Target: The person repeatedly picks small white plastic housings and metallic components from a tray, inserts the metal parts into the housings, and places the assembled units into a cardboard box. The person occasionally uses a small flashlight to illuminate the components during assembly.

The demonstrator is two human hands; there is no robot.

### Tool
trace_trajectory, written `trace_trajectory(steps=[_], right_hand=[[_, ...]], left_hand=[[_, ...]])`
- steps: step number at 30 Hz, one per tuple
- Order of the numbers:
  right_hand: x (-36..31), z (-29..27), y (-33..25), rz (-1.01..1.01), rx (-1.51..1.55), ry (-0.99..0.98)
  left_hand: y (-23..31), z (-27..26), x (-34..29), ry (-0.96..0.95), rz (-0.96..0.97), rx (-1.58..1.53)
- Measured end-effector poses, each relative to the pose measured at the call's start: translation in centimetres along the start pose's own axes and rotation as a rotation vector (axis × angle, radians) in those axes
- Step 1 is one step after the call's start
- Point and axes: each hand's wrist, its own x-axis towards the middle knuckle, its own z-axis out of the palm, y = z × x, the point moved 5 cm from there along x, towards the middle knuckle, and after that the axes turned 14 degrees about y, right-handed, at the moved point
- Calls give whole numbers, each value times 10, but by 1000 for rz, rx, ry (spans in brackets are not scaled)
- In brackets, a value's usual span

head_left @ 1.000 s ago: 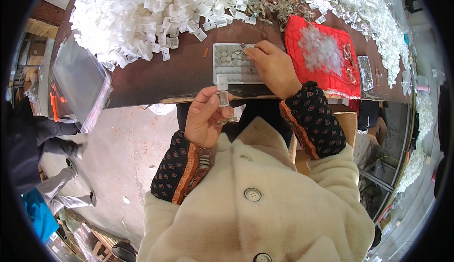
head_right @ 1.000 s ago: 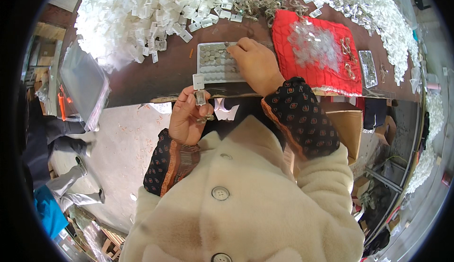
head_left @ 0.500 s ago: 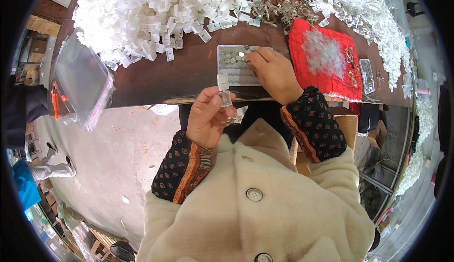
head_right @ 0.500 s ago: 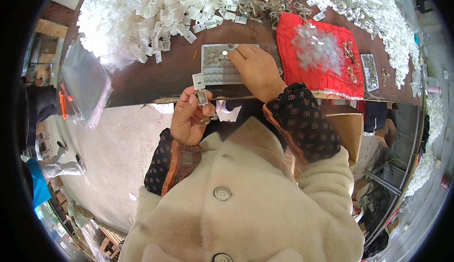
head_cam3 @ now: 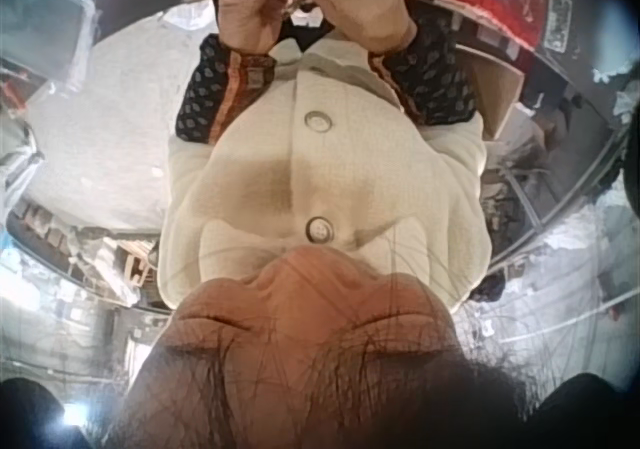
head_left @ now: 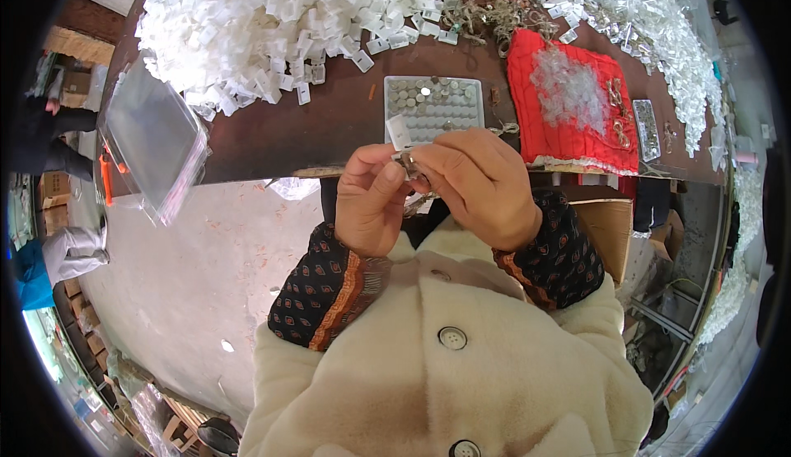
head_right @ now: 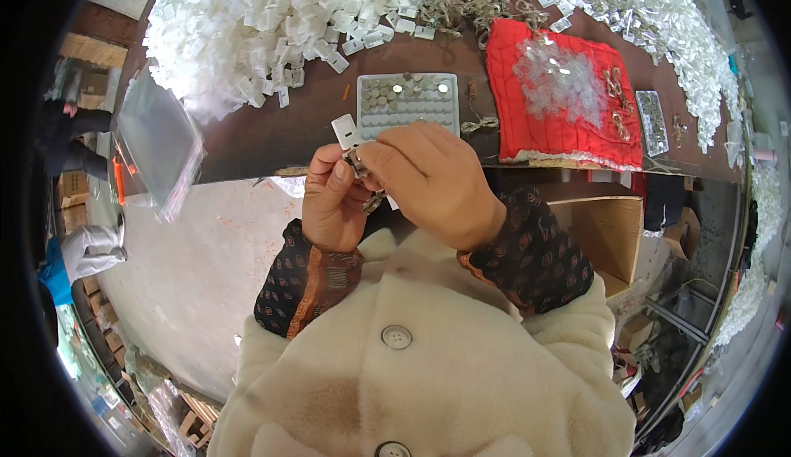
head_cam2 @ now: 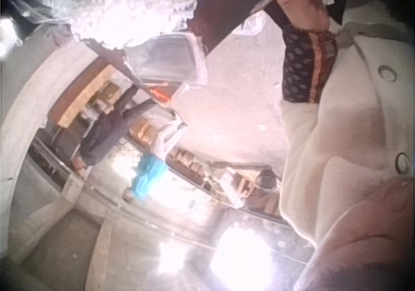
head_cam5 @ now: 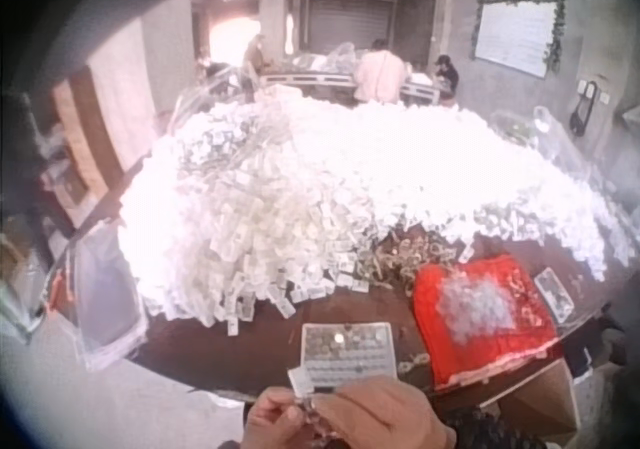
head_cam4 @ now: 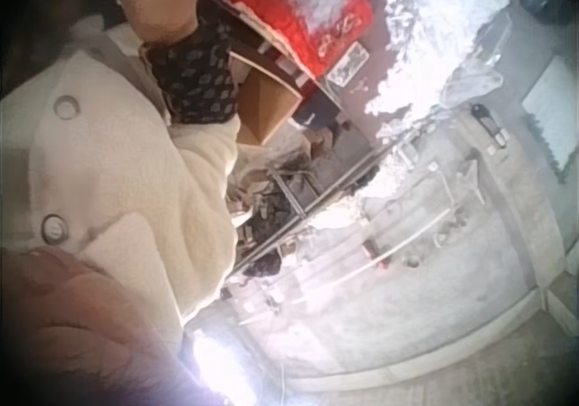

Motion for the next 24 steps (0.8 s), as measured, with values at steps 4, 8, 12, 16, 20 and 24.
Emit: trace_trajectory(steps=[4, 8, 12, 16, 20, 24], right_hand=[[-1, -1, -7, -22, 5, -21], [0, -4, -8, -52, -3, 33], [-1, -1, -10, -160, -62, 43], [-10, 5, -15, -164, -141, -7], [-18, -2, 20, 74, -163, -83], [-23, -9, 90, 357, -354, 32]], left_hand=[[5, 5, -6, -2, 67, 31], [5, 7, -9, -22, 48, 22], [0, 3, -8, 18, 13, 13], [-5, -9, -3, 166, 38, 67], [-5, -13, 3, 93, -46, -38], [-9, -19, 7, 156, -81, -14]])
